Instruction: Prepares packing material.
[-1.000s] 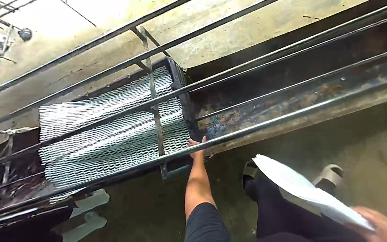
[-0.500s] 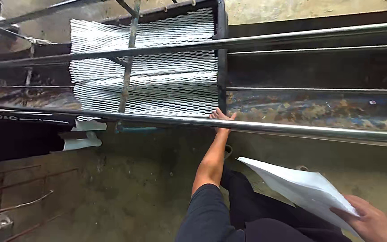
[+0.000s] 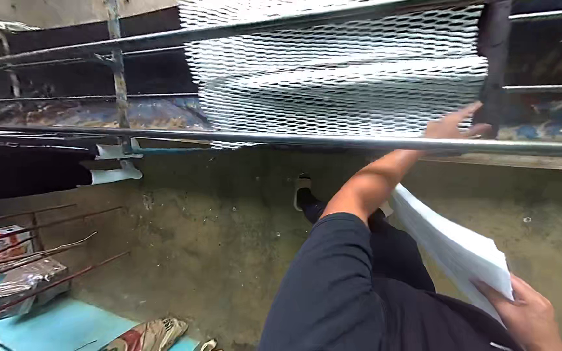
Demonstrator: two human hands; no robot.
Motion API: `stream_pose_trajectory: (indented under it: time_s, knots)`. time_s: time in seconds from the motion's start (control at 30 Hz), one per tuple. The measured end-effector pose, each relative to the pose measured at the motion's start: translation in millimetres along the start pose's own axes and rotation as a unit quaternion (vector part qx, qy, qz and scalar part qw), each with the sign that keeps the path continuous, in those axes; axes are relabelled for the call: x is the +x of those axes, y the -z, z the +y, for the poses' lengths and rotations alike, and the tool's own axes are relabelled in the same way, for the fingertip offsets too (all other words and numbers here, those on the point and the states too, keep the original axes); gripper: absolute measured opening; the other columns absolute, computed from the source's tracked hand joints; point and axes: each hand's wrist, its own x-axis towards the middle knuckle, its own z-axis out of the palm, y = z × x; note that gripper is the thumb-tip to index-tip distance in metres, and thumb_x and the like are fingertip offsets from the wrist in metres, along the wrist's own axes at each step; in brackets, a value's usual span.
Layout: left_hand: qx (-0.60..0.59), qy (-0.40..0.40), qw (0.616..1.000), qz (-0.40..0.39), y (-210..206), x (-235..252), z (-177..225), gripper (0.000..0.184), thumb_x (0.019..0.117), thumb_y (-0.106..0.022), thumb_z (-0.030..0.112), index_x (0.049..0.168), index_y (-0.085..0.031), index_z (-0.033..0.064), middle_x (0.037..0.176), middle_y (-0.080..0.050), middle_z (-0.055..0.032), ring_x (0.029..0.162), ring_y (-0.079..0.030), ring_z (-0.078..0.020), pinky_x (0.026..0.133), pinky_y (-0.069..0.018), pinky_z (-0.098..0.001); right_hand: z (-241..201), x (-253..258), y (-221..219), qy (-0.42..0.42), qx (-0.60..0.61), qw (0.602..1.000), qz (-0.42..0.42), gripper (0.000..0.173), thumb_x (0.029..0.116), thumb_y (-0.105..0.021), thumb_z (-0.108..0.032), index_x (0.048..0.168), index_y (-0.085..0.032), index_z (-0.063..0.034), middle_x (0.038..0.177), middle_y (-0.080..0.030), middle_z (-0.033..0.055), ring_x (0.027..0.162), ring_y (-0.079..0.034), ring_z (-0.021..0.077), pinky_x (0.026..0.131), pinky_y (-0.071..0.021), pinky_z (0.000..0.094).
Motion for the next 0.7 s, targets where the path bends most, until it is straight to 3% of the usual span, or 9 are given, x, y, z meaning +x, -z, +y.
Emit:
stream_pose_trajectory:
  time_s: [0.07,0.13,0.2,0.3,0.37,0.43,0.5,0.57,0.7]
  knots:
    - [0.167,-0.026,0.952,0.254,48,-28,-33,0.062,0.0818,-0.084,0.022,0.136,-0.064,0.0017,0.134,-0.067,-0.0159,0.127,-0.062,-0.0326,0.106,-0.047,-0.0538,9,2,29,-0.023,-0.001,1.0,-0.002,0.035,0.0825,-0.074,-0.018,0.099,-0.072,0.0126,0.097,-0.073,0.0271,0.09,-0.072,0.0352,0.087,-0.0551,0.05]
    - [0.242,0.092,0.88,0.397,112,-98,-97,0.072,0.0785,-0.086,0.031,0.138,-0.06,-0.0004,0.138,-0.061,-0.0214,0.133,-0.055,-0.0359,0.114,-0.0412,-0.0515,22,4,53,-0.068,-0.006,0.998,0.002,0.037,0.0823,-0.074,-0.023,0.098,-0.072,0.0101,0.094,-0.073,0.0247,0.087,-0.071,0.033,0.084,-0.0551,0.0523]
    - [0.236,0.195,0.841,0.447,171,-178,-149,0.077,0.089,-0.077,0.036,0.145,-0.047,-0.007,0.144,-0.052,-0.0291,0.137,-0.05,-0.0377,0.116,-0.039,-0.0499,38,6,69,-0.128,-0.006,0.992,0.007,0.038,0.0813,-0.075,-0.024,0.101,-0.073,0.0082,0.095,-0.073,0.025,0.088,-0.071,0.0371,0.084,-0.0536,0.0599]
    - [0.025,0.344,0.839,0.42,256,-219,-173,0.056,0.1124,-0.039,0.028,0.152,-0.031,-0.0103,0.155,-0.04,-0.0281,0.141,-0.044,-0.0292,0.116,-0.0371,-0.0403,60,15,77,-0.197,-0.01,0.98,-0.003,0.034,0.0832,-0.081,-0.02,0.104,-0.073,0.0061,0.097,-0.072,0.0271,0.093,-0.07,0.0448,0.087,-0.0508,0.0681]
    - [-0.07,0.374,0.782,0.495,249,-200,-175,0.064,0.1131,-0.022,0.043,0.153,-0.033,-0.0065,0.153,-0.043,-0.0261,0.138,-0.047,-0.0315,0.112,-0.0408,-0.0479,75,34,77,-0.225,-0.034,0.973,-0.027,0.033,0.0847,-0.082,-0.022,0.104,-0.075,0.0028,0.098,-0.073,0.0257,0.095,-0.07,0.0446,0.088,-0.0509,0.0681]
    - [-0.157,0.392,0.754,0.503,208,-158,-147,0.063,0.1116,-0.015,0.049,0.15,-0.039,0.0054,0.143,-0.052,-0.014,0.127,-0.053,-0.0201,0.105,-0.0469,-0.0423,83,57,78,-0.257,-0.048,0.962,-0.075,0.031,0.0869,-0.081,-0.024,0.103,-0.074,0.0011,0.099,-0.073,0.0244,0.097,-0.069,0.0434,0.09,-0.0501,0.0659]
    - [-0.194,0.36,0.792,0.452,175,-119,-121,0.058,0.1132,-0.013,0.04,0.152,-0.037,0.0037,0.146,-0.053,-0.0132,0.13,-0.054,-0.016,0.108,-0.0476,-0.037,83,80,75,-0.253,-0.036,0.962,-0.099,0.03,0.0882,-0.08,-0.023,0.105,-0.075,0.0014,0.103,-0.073,0.0238,0.101,-0.069,0.0425,0.094,-0.0502,0.0642]
    - [-0.206,0.309,0.821,0.433,159,-98,-143,0.058,0.1137,-0.014,0.037,0.148,-0.039,-0.0022,0.139,-0.056,-0.0158,0.121,-0.057,-0.0142,0.102,-0.0487,-0.0354,80,89,80,-0.233,-0.003,0.97,-0.075,0.029,0.0858,-0.081,-0.019,0.104,-0.075,0.0031,0.103,-0.073,0.0246,0.1,-0.07,0.0429,0.093,-0.0505,0.0645]
    - [-0.259,0.287,0.819,0.423,103,-66,-140,0.057,0.1125,-0.017,0.043,0.138,-0.049,0.0024,0.121,-0.064,-0.009,0.104,-0.063,-0.0103,0.091,-0.0542,-0.0348,98,72,100,-0.194,0.048,0.979,-0.03,0.03,0.0816,-0.083,-0.016,0.104,-0.077,0.0018,0.106,-0.074,0.0232,0.103,-0.071,0.0414,0.095,-0.0519,0.0634]
